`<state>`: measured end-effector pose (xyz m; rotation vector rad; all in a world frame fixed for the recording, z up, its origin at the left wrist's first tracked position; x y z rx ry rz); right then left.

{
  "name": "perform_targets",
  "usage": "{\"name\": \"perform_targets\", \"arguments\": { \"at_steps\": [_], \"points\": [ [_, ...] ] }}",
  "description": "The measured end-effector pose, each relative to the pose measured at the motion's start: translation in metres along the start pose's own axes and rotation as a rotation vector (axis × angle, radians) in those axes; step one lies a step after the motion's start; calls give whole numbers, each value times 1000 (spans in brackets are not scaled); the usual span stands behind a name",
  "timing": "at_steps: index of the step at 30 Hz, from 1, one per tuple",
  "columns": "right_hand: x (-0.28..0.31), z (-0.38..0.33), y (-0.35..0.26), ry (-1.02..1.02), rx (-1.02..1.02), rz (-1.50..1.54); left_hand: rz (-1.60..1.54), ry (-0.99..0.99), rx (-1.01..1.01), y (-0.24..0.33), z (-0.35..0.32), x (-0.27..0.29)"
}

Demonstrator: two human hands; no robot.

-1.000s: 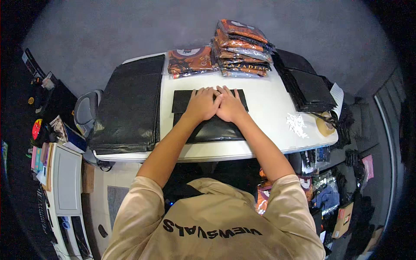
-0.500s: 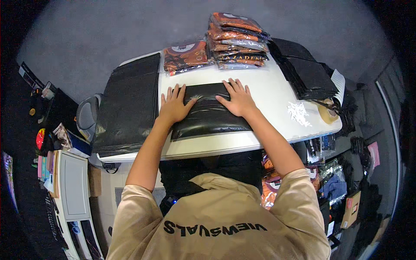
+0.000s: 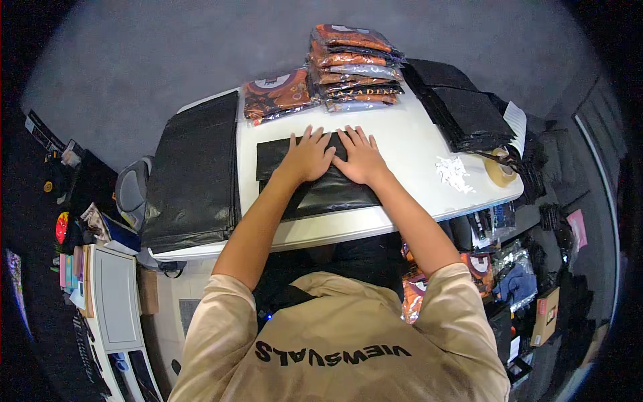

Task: The recorder is folding and placing t-shirts into black poly mailers, then sealing them.

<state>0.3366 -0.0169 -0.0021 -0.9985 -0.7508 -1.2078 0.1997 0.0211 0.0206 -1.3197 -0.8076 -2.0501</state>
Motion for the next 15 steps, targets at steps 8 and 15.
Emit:
{"name": "perform_targets", "arguments": {
  "at_steps": [8,15],
  "points": [
    [6,-1,2,-11,-61,-11,132,-14,124,-52,-54,24],
    [21,-25,11,1,-34,16,85,99,137,-74,-109,60]
  ]
}}
Point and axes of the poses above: each hand's wrist, its own z-axis towards the middle knuckle, its own x-axis out of the back of the hand, y = z × x, the point moved 7 cm from there along z, towards the middle knuckle, and after that the axes turned 14 degrees about y, right-handed, at the moved point
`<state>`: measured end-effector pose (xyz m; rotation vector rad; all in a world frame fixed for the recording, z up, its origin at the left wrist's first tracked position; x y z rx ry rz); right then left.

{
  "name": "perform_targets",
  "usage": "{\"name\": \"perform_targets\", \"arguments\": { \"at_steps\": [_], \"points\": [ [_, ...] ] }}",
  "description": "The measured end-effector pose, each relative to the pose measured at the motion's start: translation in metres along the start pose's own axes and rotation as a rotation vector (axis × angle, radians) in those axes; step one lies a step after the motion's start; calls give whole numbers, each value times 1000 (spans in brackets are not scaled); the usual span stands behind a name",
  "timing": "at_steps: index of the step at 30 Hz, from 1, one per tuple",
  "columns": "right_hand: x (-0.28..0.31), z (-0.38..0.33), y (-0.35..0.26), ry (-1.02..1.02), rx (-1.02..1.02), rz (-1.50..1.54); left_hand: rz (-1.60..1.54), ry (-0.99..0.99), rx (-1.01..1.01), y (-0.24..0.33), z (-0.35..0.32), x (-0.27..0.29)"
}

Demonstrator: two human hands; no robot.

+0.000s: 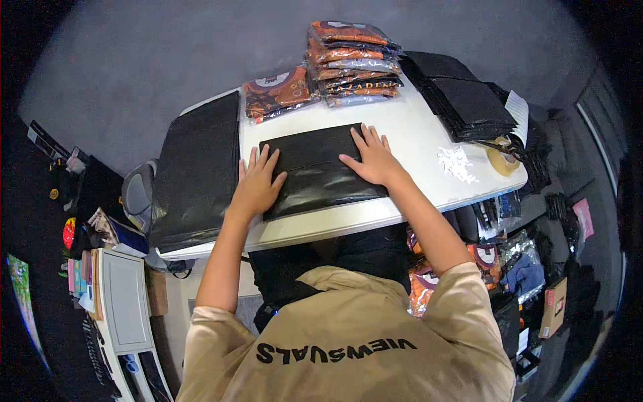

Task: The recorder is folding and placing t-shirts into black poly mailers, then sealing them.

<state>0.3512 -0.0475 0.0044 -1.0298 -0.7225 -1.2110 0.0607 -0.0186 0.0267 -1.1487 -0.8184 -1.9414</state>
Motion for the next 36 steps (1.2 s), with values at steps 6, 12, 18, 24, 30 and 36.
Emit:
{"name": "perform_targets", "arguments": {
  "at_steps": [6,12,18,24,30,36],
  "points": [
    [71,-63,-11,136,67,469,-176,-78,-100,49,-37,49],
    [80,-80,24,207,-199,498,-219,-33,-121,33,-43,45],
    [71,-59,37,92,-408,326,-280,239,279,6,-37,65],
    [57,-47,41,50,-396,257,-126,46,517,-8,-35,52],
    [44,-42,50,-4,-371,283,-164,-71,533,-20,-28,29],
    [43,-39,55,12,-306,305,-207,-25,485,-30,-25,21]
  ]
}}
Point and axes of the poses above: each hand's wrist, its own z-axis towards the middle knuckle, its own x-axis out of the back of the hand, y = z × x, the point moved 7 cm from there along z, towards the middle knuckle, and after that the axes turned 14 degrees about y, right-handed, at the moved point
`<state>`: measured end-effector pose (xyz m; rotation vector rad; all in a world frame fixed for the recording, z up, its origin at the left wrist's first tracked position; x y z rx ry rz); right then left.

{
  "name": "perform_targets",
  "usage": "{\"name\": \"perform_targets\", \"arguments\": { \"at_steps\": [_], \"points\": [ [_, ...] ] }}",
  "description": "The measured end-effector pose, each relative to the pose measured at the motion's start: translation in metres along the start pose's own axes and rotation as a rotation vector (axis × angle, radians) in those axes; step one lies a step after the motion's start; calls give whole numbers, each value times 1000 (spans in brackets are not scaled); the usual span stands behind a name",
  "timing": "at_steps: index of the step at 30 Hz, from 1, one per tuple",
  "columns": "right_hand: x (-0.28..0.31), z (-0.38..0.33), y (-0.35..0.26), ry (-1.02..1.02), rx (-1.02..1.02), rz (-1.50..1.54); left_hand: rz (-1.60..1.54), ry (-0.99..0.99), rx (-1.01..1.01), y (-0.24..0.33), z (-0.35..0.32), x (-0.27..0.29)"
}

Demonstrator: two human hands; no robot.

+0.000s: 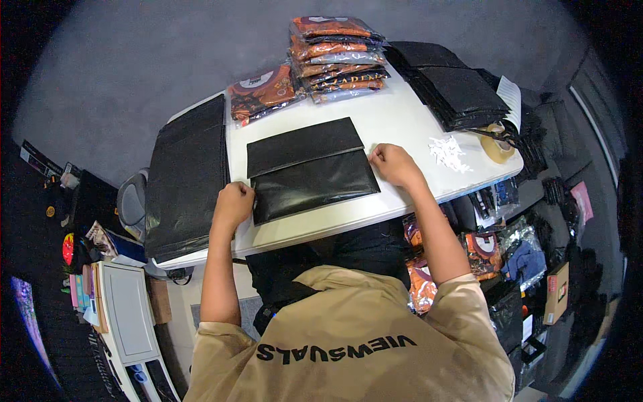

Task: The recorder is folding and placing t-shirts into black poly mailers, then sealing them.

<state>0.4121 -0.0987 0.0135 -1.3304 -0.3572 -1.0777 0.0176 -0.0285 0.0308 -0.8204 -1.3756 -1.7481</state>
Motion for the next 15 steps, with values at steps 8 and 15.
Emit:
{"name": "perform_targets", "arguments": {
  "at_steps": [8,15],
  "points": [
    [1,1,-9,-24,-24,-11,33,17,58,7,-2,12],
    [-6,2,-9,-5,54,-52,-28,-113,-6,-3,-1,2]
  ]
}}
Point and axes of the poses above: each hand's wrist, its own z-axis towards the middle knuckle, its own x-axis out of the back of the hand, y = z × x, the point moved 7 cm from there along z, towards the middle knuckle, and after that the axes turned 14 degrees about y, right-handed, at the moved point
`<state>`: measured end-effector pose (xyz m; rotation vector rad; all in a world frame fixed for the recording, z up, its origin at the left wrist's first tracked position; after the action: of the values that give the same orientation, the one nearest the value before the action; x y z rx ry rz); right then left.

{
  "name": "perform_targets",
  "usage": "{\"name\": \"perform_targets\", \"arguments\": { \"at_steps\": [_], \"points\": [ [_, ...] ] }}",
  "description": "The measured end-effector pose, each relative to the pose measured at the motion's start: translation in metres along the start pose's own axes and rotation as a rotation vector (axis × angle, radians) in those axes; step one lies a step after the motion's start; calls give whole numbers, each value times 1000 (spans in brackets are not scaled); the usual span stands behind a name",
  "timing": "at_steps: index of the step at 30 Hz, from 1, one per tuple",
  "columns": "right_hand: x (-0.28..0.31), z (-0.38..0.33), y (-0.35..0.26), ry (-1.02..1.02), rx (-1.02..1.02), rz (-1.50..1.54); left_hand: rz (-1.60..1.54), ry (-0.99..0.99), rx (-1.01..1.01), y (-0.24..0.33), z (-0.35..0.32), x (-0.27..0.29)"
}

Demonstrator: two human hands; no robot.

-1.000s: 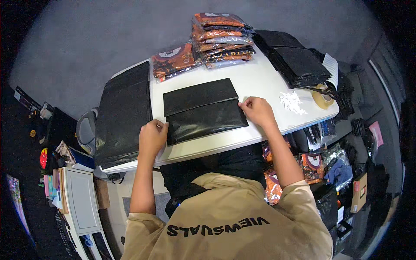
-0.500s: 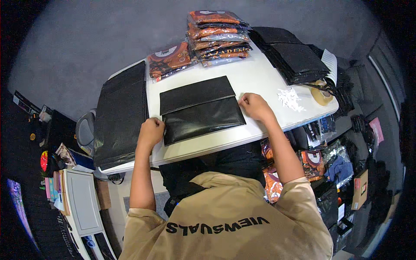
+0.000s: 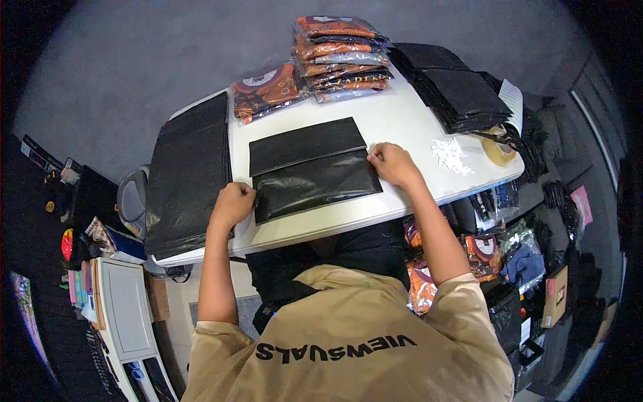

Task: The recorder is folding and placing t-shirts into black poly mailers, then sealing them.

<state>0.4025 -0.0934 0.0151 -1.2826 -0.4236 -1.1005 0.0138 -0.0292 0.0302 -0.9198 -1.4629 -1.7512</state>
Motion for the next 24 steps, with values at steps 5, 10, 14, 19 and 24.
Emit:
{"name": "perform_targets", "arguments": {
  "at_steps": [5,10,14,19,24],
  "points": [
    [13,2,20,26,-11,97,-105,-61,13,2,1,-18],
    [36,1,50,18,-129,128,-421,-261,177,31,-11,-44],
    [47,-11,43,-97,-97,-20,-306,-331,193,44,-25,-32],
    [49,-21,38,-97,1,-51,-298,-423,124,46,-31,-29],
    [60,-28,22,-110,3,-77,-78,-213,-102,34,-23,-18]
  ]
}}
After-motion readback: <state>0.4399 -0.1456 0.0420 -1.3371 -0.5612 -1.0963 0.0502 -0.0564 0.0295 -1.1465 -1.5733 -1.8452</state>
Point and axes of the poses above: each hand's wrist, its own z-axis towards the middle knuckle, its own x-axis out of the back of the hand, y = z × x, the point moved 7 cm from there along z, towards the middle knuckle, and after that the axes turned 14 degrees about y, right-handed, at the moved point
